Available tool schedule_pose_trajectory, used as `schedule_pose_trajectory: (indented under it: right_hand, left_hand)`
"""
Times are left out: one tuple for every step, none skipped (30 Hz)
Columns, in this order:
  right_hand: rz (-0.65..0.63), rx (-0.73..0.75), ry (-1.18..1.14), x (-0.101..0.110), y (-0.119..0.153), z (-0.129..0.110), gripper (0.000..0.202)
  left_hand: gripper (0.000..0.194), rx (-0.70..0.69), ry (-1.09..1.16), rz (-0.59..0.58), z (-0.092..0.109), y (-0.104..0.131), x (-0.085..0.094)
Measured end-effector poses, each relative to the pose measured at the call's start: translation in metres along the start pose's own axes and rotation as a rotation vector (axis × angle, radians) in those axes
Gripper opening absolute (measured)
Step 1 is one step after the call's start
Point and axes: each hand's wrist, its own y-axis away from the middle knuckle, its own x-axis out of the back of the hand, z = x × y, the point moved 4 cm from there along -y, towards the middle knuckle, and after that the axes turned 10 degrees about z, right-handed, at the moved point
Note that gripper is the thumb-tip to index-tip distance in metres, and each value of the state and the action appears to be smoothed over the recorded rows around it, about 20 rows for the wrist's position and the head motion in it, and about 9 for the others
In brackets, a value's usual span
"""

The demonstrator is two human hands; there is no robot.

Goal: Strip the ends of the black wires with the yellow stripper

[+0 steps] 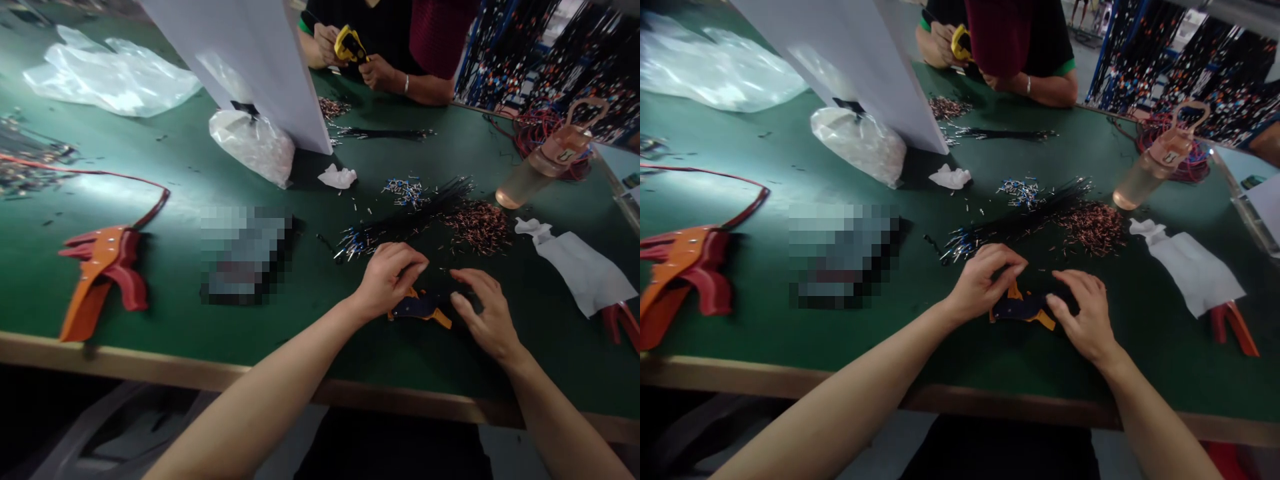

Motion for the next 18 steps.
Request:
schedule_pose_trajectory:
  right_hand:
    - [0.028, -0.066, -0.054, 0.0013, -0.0011, 0.0025, 0.033]
    - [0.041, -0.120, -0.100, 0.0017, -0.0019, 0.0042, 0.031]
    - [0.042, -0.155, -0.131, 0.0014, -0.0024, 0.0050, 0.028]
    - [0.043, -0.174, -0.144, 0.0012, -0.0029, 0.0049, 0.026]
    - [0.046, -0.180, -0.144, 0.0010, -0.0032, 0.0042, 0.024]
    - [0.053, -0.178, -0.141, 0.0012, -0.0035, 0.0030, 0.023]
    - [0.065, -0.172, -0.142, 0.0016, -0.0037, 0.0018, 0.024]
    - [0.080, -0.169, -0.149, 0.0023, -0.0039, 0.0006, 0.024]
    - [0.096, -0.170, -0.163, 0.0030, -0.0040, -0.0003, 0.023]
    - [0.110, -0.178, -0.180, 0.0037, -0.0041, -0.0008, 0.022]
    - [0.123, -0.191, -0.198, 0.0042, -0.0042, -0.0010, 0.022]
    - [0.137, -0.208, -0.216, 0.0045, -0.0043, -0.0010, 0.022]
    - [0.149, -0.228, -0.235, 0.0046, -0.0043, -0.0010, 0.021]
    - [0.159, -0.247, -0.258, 0.0044, -0.0043, -0.0011, 0.020]
    - [0.167, -0.266, -0.282, 0.0039, -0.0042, -0.0015, 0.019]
    - [0.174, -0.283, -0.308, 0.0032, -0.0041, -0.0020, 0.019]
    - [0.181, -0.300, -0.333, 0.0024, -0.0039, -0.0025, 0.018]
    - [0.187, -0.316, -0.356, 0.0016, -0.0036, -0.0027, 0.018]
  left_hand:
    - [0.019, -0.021, 0.004, -0.034, 0.0029, 0.0019, -0.0031]
    - [0.021, -0.040, 0.007, -0.066, 0.0055, 0.0036, -0.0060]
    - [0.022, -0.057, 0.009, -0.094, 0.0076, 0.0052, -0.0085]
    - [0.023, -0.072, 0.010, -0.113, 0.0092, 0.0064, -0.0103]
    - [0.023, -0.086, 0.011, -0.126, 0.0102, 0.0073, -0.0117]
    - [0.023, -0.097, 0.012, -0.133, 0.0107, 0.0078, -0.0124]
    - [0.023, -0.107, 0.013, -0.136, 0.0108, 0.0080, -0.0127]
    - [0.022, -0.114, 0.015, -0.137, 0.0105, 0.0081, -0.0127]
    - [0.022, -0.118, 0.016, -0.142, 0.0100, 0.0081, -0.0126]
    - [0.022, -0.119, 0.017, -0.146, 0.0095, 0.0081, -0.0125]
    - [0.022, -0.117, 0.018, -0.150, 0.0090, 0.0080, -0.0123]
    - [0.022, -0.112, 0.018, -0.153, 0.0086, 0.0080, -0.0121]
    - [0.022, -0.107, 0.017, -0.154, 0.0085, 0.0079, -0.0120]
    - [0.022, -0.102, 0.016, -0.153, 0.0086, 0.0078, -0.0118]
    - [0.021, -0.100, 0.013, -0.150, 0.0089, 0.0077, -0.0116]
    - [0.021, -0.101, 0.010, -0.146, 0.0094, 0.0075, -0.0115]
    - [0.020, -0.106, 0.006, -0.140, 0.0099, 0.0072, -0.0111]
    - [0.020, -0.114, 0.003, -0.133, 0.0102, 0.0068, -0.0105]
